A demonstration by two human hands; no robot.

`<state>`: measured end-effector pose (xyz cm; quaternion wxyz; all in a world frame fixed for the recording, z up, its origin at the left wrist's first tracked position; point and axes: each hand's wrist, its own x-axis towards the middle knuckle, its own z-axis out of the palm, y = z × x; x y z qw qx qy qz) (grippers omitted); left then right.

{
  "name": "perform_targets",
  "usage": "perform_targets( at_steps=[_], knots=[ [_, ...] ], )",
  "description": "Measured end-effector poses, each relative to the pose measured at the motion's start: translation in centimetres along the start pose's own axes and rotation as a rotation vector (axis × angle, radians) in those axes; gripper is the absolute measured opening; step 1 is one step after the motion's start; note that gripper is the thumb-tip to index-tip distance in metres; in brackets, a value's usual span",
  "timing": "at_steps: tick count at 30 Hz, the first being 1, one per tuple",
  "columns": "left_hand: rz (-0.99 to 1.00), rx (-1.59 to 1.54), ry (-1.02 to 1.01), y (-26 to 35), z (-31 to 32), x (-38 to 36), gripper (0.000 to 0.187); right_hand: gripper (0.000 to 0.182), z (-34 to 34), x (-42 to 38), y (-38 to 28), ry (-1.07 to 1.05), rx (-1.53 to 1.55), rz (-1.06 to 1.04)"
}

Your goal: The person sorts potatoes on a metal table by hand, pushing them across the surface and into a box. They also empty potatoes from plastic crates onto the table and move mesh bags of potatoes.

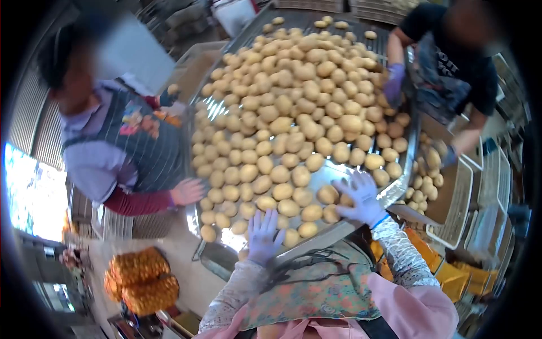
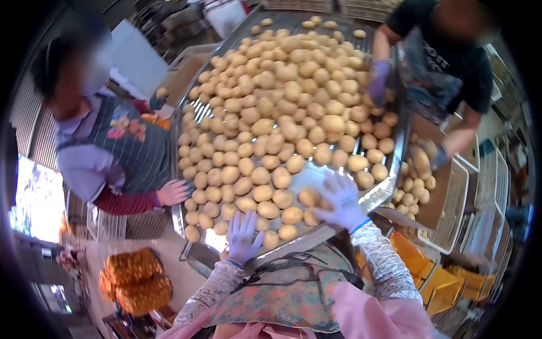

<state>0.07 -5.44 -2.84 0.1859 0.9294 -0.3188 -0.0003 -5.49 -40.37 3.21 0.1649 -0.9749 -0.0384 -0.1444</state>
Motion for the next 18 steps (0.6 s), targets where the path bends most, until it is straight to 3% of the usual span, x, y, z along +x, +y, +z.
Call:
perform_targets(
  at_steps=[2, 4, 6, 10, 12, 14, 15, 16, 18],
  knots=[
    [-0.040, 0.080, 0.020, -0.8, -2.8, -3.6, 0.060, 0.068, 2.7, 1.4, -2.6, -0.186, 0.021, -0.251],
    [-0.256, 0.063, -0.124, -2.1, -4.5, -6.6, 0.059, 0.068, 5.6, 2.1, -4.8, -0.260, 0.093, -0.372],
    [-0.280, 0.052, -0.081, -3.4, -5.0, -9.0, 0.055, 0.068, 7.9, 2.8, -7.6, -0.324, 0.152, -0.471],
    [-0.385, 0.114, 0.117, -4.3, -4.6, -8.9, 0.064, 0.065, 11.5, 5.1, -14.3, -0.458, 0.179, -0.607],
    [-0.578, 0.091, 0.300, -5.8, -3.0, -6.8, 0.067, 0.065, 13.0, 4.9, -14.9, -0.540, 0.166, -0.655],
    [-0.554, 0.124, 0.301, -5.5, -1.2, -4.4, 0.064, 0.064, 14.3, 4.3, -15.1, -0.425, 0.241, -0.796],
    [-0.440, 0.245, 0.166, -4.2, -0.6, -3.0, 0.064, 0.059, 13.9, 3.9, -14.1, -0.359, 0.279, -0.813],
    [-0.326, 0.361, 0.038, -3.6, -0.4, -1.9, 0.063, 0.059, 12.9, 3.9, -12.6, -0.358, 0.270, -0.815],
    [-0.205, 0.311, 0.080, -4.2, -0.9, -0.2, 0.067, 0.048, 10.7, 4.2, -8.6, -0.332, 0.512, -0.673]
  ],
)
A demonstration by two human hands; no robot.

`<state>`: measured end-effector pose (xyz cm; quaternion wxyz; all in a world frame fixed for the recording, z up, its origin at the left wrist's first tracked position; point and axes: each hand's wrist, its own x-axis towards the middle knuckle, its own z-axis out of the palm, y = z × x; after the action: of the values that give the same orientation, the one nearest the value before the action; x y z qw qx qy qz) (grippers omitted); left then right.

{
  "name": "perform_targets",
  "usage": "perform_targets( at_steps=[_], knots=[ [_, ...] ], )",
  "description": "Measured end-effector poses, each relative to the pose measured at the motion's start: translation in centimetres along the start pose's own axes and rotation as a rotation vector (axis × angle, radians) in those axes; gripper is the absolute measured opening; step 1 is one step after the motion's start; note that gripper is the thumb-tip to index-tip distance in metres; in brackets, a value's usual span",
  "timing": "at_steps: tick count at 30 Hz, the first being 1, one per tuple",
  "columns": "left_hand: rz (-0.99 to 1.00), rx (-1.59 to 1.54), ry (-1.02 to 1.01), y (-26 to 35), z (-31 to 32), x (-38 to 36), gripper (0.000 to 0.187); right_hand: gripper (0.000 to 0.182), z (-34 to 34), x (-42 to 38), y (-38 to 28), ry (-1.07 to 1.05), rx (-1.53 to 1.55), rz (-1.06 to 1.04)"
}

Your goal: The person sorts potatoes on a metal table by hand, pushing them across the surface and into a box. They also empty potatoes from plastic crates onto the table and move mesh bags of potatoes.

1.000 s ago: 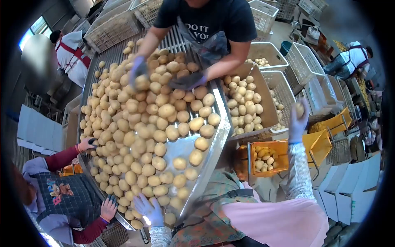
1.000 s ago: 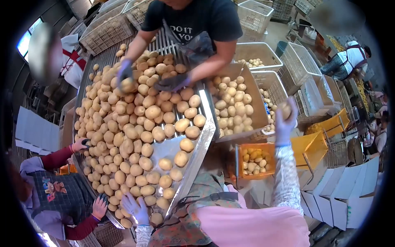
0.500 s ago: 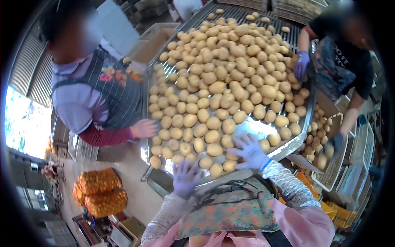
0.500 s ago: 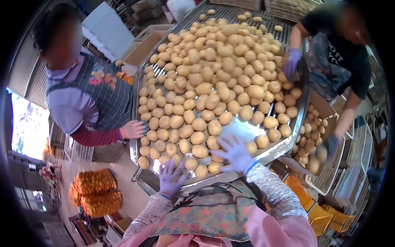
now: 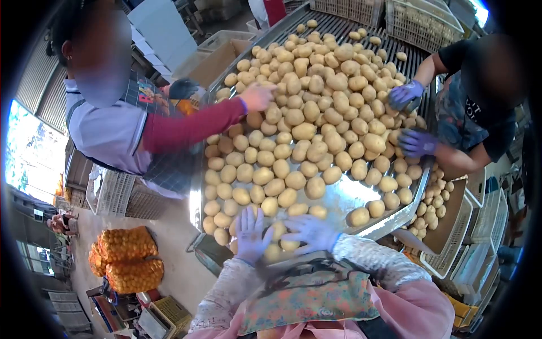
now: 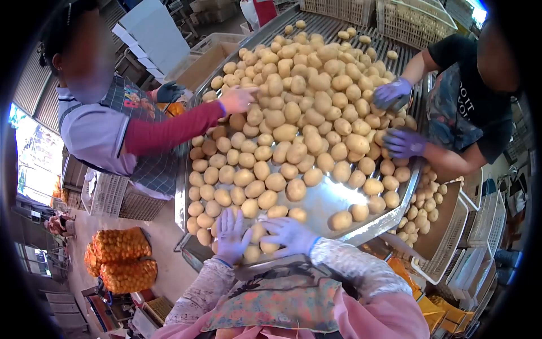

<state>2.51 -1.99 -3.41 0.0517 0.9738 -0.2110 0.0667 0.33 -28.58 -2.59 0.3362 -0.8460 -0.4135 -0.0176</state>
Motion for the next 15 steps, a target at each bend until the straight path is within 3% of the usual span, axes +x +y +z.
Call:
perform_targets(
  at_steps=[2, 4, 6, 7, 9, 11, 12, 14, 15],
  knots=[
    [-0.073, -0.174, -0.109, -1.5, -1.3, 1.8, 0.076, 0.039, -3.8, -2.1, 1.7, 0.134, -0.255, 0.100],
    [-0.124, -0.160, -0.081, -0.9, 1.8, 3.3, 0.081, 0.038, -8.2, -4.1, 4.0, 0.267, -0.263, 0.320],
    [-0.189, 0.037, 0.160, 2.1, 3.7, 6.5, 0.085, 0.038, -10.1, -4.4, 7.2, 0.500, -0.497, 0.427],
    [-0.116, 0.083, 0.158, 3.9, 4.3, 7.7, 0.088, 0.039, -12.1, -2.5, 7.9, 0.528, -0.547, 0.341],
    [-0.171, -0.028, 0.137, 6.7, 5.8, 8.0, 0.090, 0.040, -13.4, 1.4, 8.6, 0.561, -0.599, 0.261],
    [-0.212, -0.141, 0.140, 7.5, 5.3, 8.4, 0.092, 0.044, -13.1, 4.9, 10.1, 0.461, -0.623, 0.294],
    [-0.077, -0.239, 0.137, 7.8, 3.7, 7.2, 0.089, 0.044, -12.7, 6.3, 10.1, 0.471, -0.638, 0.287],
    [0.144, -0.292, 0.087, 7.3, 1.8, 4.2, 0.083, 0.051, -10.8, 7.5, 9.3, 0.085, -0.586, 0.672],
    [0.225, -0.252, 0.036, 6.3, 1.1, 2.3, 0.079, 0.051, -9.7, 7.1, 8.7, 0.091, -0.586, 0.669]
  ],
)
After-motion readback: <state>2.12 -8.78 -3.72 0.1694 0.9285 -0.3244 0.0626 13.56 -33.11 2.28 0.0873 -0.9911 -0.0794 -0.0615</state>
